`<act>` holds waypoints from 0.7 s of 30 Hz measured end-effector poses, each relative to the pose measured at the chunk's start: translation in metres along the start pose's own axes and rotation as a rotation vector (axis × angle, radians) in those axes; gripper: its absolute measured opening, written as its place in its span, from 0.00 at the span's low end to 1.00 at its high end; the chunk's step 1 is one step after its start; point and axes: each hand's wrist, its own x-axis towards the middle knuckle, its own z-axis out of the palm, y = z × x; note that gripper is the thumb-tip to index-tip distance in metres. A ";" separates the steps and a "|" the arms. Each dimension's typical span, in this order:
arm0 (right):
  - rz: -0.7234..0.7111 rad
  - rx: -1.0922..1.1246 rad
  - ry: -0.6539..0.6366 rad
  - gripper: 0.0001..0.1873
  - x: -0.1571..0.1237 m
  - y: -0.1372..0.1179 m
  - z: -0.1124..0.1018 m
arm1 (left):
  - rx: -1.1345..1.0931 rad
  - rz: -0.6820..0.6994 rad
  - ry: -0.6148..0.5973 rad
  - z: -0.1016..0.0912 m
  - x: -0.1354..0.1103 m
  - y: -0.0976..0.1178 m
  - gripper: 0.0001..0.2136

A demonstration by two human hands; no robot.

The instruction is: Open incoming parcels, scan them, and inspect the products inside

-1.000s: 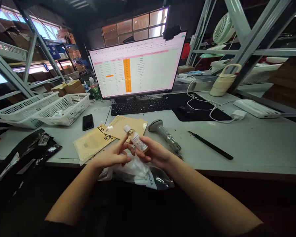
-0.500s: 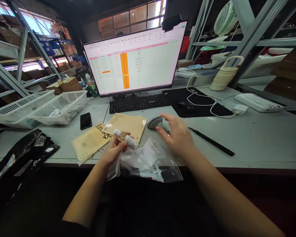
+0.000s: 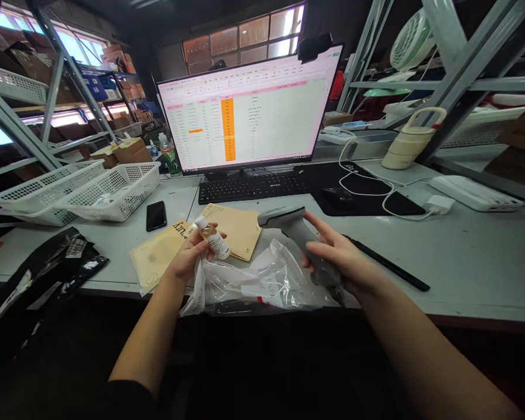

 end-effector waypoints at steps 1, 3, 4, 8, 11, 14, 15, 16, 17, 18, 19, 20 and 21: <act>-0.025 0.066 -0.054 0.55 -0.006 -0.004 0.002 | -0.015 -0.002 0.005 0.000 0.000 0.000 0.25; -0.029 0.145 -0.170 0.55 -0.017 -0.009 0.008 | -0.028 0.002 0.008 0.000 0.001 0.001 0.26; -0.014 0.151 -0.224 0.55 -0.022 -0.010 0.012 | -0.032 0.005 0.009 0.000 0.001 0.001 0.27; 0.030 0.058 -0.318 0.54 -0.036 -0.008 0.026 | -0.043 -0.012 0.037 0.002 0.002 0.001 0.27; 0.012 -0.013 -0.301 0.53 -0.044 -0.006 0.029 | -0.030 -0.023 0.072 0.002 0.000 0.001 0.28; -0.001 -0.053 -0.285 0.52 -0.052 -0.007 0.028 | -0.014 -0.028 0.097 0.003 -0.001 0.001 0.31; -0.006 -0.058 -0.280 0.52 -0.055 -0.008 0.027 | -0.016 -0.029 0.101 0.003 -0.001 0.001 0.31; -0.012 -0.065 -0.275 0.51 -0.058 -0.009 0.026 | -0.021 -0.028 0.102 0.003 -0.001 0.001 0.31; -0.021 -0.074 -0.270 0.51 -0.062 -0.011 0.025 | -0.026 -0.025 0.099 0.003 -0.001 0.000 0.31; -0.031 -0.087 -0.263 0.51 -0.064 -0.013 0.024 | -0.030 -0.021 0.095 0.003 -0.001 0.000 0.30; -0.043 -0.099 -0.254 0.51 -0.067 -0.015 0.022 | -0.034 -0.015 0.090 0.004 -0.001 0.000 0.29; -0.055 -0.109 -0.245 0.51 -0.068 -0.017 0.020 | -0.038 -0.008 0.090 0.004 -0.002 0.001 0.28; -0.066 -0.119 -0.229 0.51 -0.068 -0.019 0.017 | -0.043 -0.004 0.092 0.004 -0.002 0.002 0.27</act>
